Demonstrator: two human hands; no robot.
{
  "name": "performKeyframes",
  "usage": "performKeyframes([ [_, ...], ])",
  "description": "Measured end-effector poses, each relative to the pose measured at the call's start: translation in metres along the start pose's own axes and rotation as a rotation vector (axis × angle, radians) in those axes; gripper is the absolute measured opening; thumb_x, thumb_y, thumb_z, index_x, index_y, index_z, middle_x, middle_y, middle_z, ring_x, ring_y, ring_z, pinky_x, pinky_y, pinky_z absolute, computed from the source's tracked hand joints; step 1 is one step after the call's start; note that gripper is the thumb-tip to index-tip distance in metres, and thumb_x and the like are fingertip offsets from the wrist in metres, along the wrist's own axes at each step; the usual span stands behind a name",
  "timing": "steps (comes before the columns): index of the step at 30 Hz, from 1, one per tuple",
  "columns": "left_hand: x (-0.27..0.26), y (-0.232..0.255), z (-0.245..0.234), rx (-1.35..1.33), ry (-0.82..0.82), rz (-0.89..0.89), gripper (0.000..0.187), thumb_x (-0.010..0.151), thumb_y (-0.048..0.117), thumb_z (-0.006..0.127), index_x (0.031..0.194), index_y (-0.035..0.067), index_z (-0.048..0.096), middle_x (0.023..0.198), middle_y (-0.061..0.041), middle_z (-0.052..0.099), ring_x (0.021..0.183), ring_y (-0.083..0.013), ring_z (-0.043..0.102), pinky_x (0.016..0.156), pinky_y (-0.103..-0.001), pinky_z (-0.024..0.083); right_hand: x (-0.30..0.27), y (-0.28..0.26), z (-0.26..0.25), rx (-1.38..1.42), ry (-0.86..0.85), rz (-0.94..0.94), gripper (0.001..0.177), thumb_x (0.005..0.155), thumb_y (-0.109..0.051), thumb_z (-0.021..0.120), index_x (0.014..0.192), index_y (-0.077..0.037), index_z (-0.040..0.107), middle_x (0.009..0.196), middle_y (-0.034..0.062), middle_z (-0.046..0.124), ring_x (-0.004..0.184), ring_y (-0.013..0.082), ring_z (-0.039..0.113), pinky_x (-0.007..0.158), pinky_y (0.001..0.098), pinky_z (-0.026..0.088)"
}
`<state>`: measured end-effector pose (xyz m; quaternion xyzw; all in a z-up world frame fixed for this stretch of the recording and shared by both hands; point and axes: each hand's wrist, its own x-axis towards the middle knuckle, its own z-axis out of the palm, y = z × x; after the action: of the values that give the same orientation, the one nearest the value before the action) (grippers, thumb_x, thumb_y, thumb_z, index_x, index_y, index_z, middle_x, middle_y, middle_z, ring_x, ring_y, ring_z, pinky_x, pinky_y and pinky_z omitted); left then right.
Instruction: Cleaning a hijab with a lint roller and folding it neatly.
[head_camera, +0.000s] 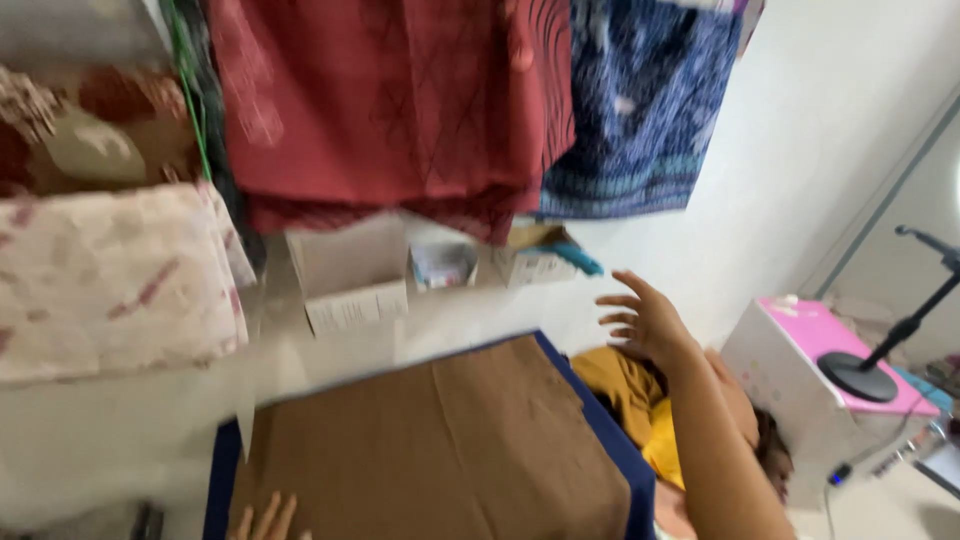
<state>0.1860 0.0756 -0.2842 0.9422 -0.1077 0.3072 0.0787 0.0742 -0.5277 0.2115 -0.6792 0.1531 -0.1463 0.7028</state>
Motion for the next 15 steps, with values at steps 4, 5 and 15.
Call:
performKeyframes([
  [4, 0.025, 0.085, -0.203, -0.594, 0.149, -0.055, 0.05, 0.084, 0.018, 0.071, 0.132, 0.005, 0.066, 0.14, -0.017, 0.065, 0.131, -0.0316, 0.063, 0.116, -0.043, 0.046, -0.047, 0.111, -0.052, 0.244, 0.0, -0.05, 0.043, 0.101, -0.024, 0.056, 0.137, -0.002, 0.064, 0.095, 0.0107, 0.068, 0.073, 0.0149, 0.058, 0.06, 0.0248, 0.044],
  [5, 0.023, 0.089, -0.23, -0.59, 0.119, -0.067, 0.05, 0.084, 0.018, 0.071, 0.132, 0.005, 0.066, 0.14, -0.017, 0.065, 0.131, -0.0316, 0.063, 0.116, -0.043, 0.046, -0.06, 0.145, -0.067, 0.238, 0.004, -0.018, 0.043, 0.101, -0.024, 0.056, 0.137, -0.002, 0.064, 0.095, 0.0107, 0.068, 0.073, 0.0149, 0.058, 0.06, 0.0248, 0.044],
  [15, -0.001, 0.068, -0.341, -0.697, -0.107, -0.756, 0.03, 0.107, 0.025, 0.069, 0.124, 0.002, 0.074, 0.094, -0.013, 0.07, 0.08, -0.0223, 0.06, 0.072, -0.034, 0.046, -0.114, 0.291, -0.136, 0.37, -0.083, 0.005, 0.021, 0.099, -0.012, 0.064, 0.111, 0.004, 0.069, 0.097, 0.0142, 0.073, 0.066, 0.0166, 0.062, 0.053, 0.0234, 0.043],
])
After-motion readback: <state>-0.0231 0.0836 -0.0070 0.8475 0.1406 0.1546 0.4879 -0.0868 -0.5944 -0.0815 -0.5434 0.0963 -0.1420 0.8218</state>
